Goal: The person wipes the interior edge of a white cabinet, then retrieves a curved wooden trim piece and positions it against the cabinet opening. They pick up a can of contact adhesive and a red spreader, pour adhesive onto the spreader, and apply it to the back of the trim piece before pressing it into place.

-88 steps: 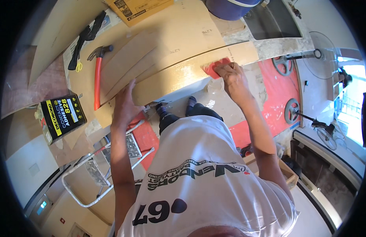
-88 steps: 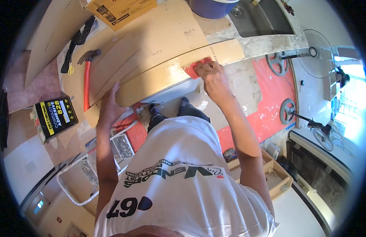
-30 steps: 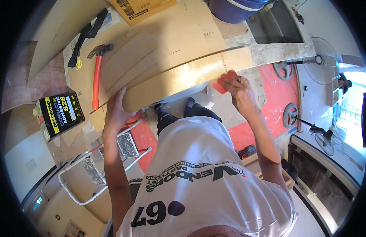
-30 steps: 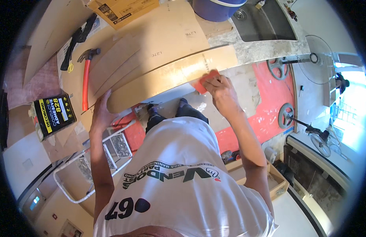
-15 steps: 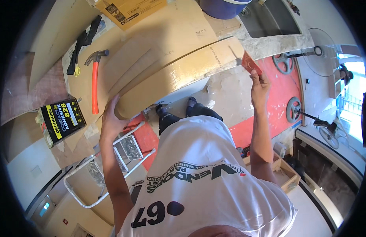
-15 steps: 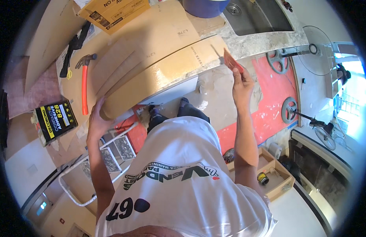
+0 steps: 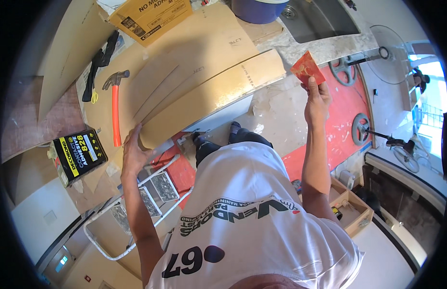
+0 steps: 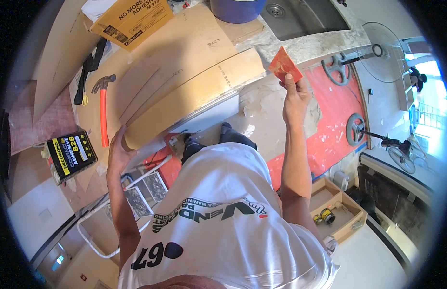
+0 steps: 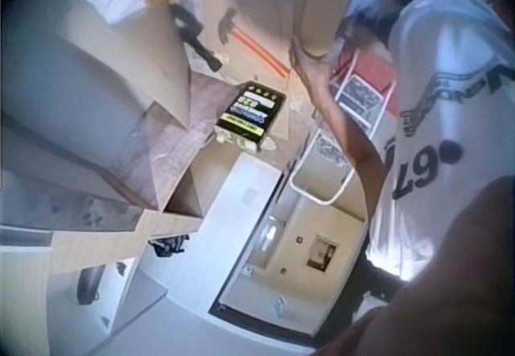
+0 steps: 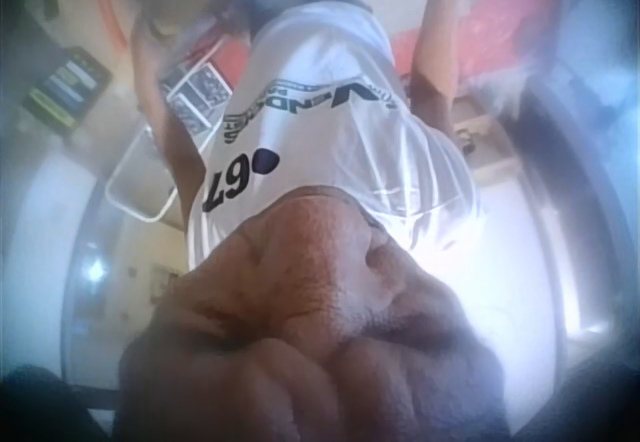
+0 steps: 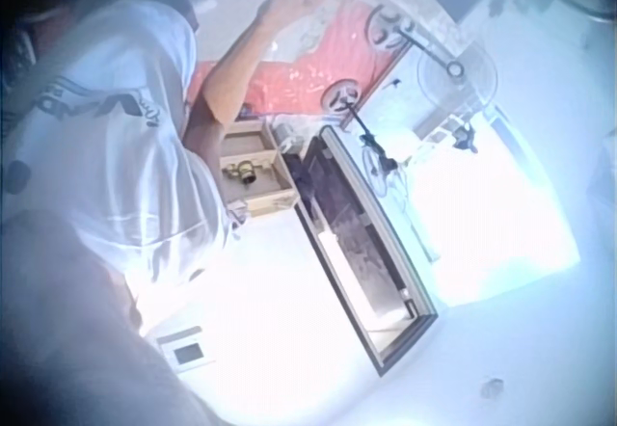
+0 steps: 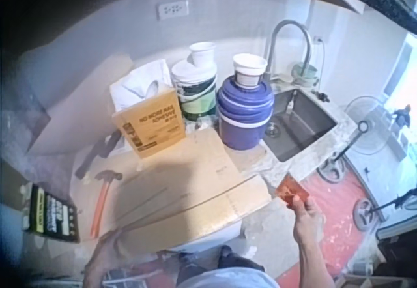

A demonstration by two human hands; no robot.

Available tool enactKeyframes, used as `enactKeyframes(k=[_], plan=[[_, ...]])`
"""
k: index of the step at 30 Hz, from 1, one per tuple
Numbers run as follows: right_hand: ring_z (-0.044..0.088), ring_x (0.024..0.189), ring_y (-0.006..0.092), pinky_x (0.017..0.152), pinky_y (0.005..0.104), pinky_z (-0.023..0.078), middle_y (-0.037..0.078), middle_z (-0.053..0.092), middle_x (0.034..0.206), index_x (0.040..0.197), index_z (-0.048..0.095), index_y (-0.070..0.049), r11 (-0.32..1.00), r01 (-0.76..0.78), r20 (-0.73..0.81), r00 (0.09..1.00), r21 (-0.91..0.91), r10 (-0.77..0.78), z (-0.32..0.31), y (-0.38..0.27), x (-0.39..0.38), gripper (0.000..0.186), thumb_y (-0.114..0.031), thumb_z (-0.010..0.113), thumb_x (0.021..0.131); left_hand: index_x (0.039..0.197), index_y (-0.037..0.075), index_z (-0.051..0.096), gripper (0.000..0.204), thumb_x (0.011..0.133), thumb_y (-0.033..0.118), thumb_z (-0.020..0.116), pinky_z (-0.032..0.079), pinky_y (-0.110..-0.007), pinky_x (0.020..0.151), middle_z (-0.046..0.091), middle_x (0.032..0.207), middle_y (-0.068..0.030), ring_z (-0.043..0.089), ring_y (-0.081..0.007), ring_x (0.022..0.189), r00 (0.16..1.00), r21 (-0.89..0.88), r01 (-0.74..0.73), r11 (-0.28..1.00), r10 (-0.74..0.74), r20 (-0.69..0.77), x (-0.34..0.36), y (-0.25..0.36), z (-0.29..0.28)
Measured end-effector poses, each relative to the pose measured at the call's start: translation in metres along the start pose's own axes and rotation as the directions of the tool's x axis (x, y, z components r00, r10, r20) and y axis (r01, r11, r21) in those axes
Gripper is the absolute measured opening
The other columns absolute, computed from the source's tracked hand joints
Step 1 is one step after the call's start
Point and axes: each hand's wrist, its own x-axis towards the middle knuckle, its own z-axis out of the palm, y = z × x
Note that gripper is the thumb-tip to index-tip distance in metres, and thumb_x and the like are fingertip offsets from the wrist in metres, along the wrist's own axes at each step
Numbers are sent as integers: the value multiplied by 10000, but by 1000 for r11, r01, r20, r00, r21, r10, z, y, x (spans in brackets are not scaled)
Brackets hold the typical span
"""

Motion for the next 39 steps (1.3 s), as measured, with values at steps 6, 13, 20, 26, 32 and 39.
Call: enactKeyframes(k=[6, 13, 20, 26, 32, 39], plan=[[634, 943, 130, 861, 317, 521, 68, 708, 1083, 1183, 696, -7, 1000, 22, 3, 1000, -3, -22, 8, 1, 4, 301, -244, 660, 1000, 1460, 43, 455, 980, 582, 44, 893, 406, -415, 1130, 528, 1433, -191, 496, -357, 1333, 999, -44, 33, 998, -33, -5, -1, -3, 3], [660, 975, 145, 865, 336, 540, 58, 707, 1117, 1200, 675, -35, 996, 6, 29, 1000, 85, -8, 14, 7, 6, 277, -223, 659, 997, 1445, 36, 465, 1019, 527, 94, 903, 400, -435, 1121, 554, 1389, -194, 496, -384, 1308, 998, -43, 1, 999, 1, 62, -1, 8, -8], [683, 999, 162, 843, 354, 570, 54, 709, 1144, 1206, 661, -69, 962, -100, 59, 994, 253, 88, 10, 25, -6, 242, -187, 653, 995, 1436, 39, 478, 918, 615, 130, 880, 408, -452, 1106, 562, 1381, -188, 501, -383, 1287, 996, -2, -35, 999, 35, 82, -3, 1, -17], [682, 995, 171, 834, 349, 574, 53, 704, 1141, 1217, 645, -73, 960, -114, 32, 994, 255, 109, 15, 18, -13, 245, -173, 645, 993, 1474, 69, 452, 876, 697, 144, 848, 369, -417, 1161, 517, 1450, -186, 454, -350, 1377, 992, -21, -105, 994, 106, 69, -10, -18, -8], [689, 979, 206, 789, 386, 601, 57, 705, 1095, 1164, 625, -66, 776, -426, 272, 903, 465, 332, 0, 24, 41, 212, -188, 557, 1004, 1467, 47, 453, 867, 732, 271, 855, 367, -443, 1145, 519, 1446, -189, 464, -364, 1358, 984, -164, -179, 970, 174, -45, -8, -14, -14], [687, 1045, 236, 714, 369, 623, 113, 682, 1199, 1222, 599, -30, 827, -511, 278, 851, 234, 447, 18, 49, 71, 298, -212, 474, 1022, 1536, 96, 326, 1133, 592, 253, 933, 311, -506, 1142, 510, 1434, -170, 470, -356, 1341, 932, -8, -357, 934, 356, -71, 31, 53, 13]])
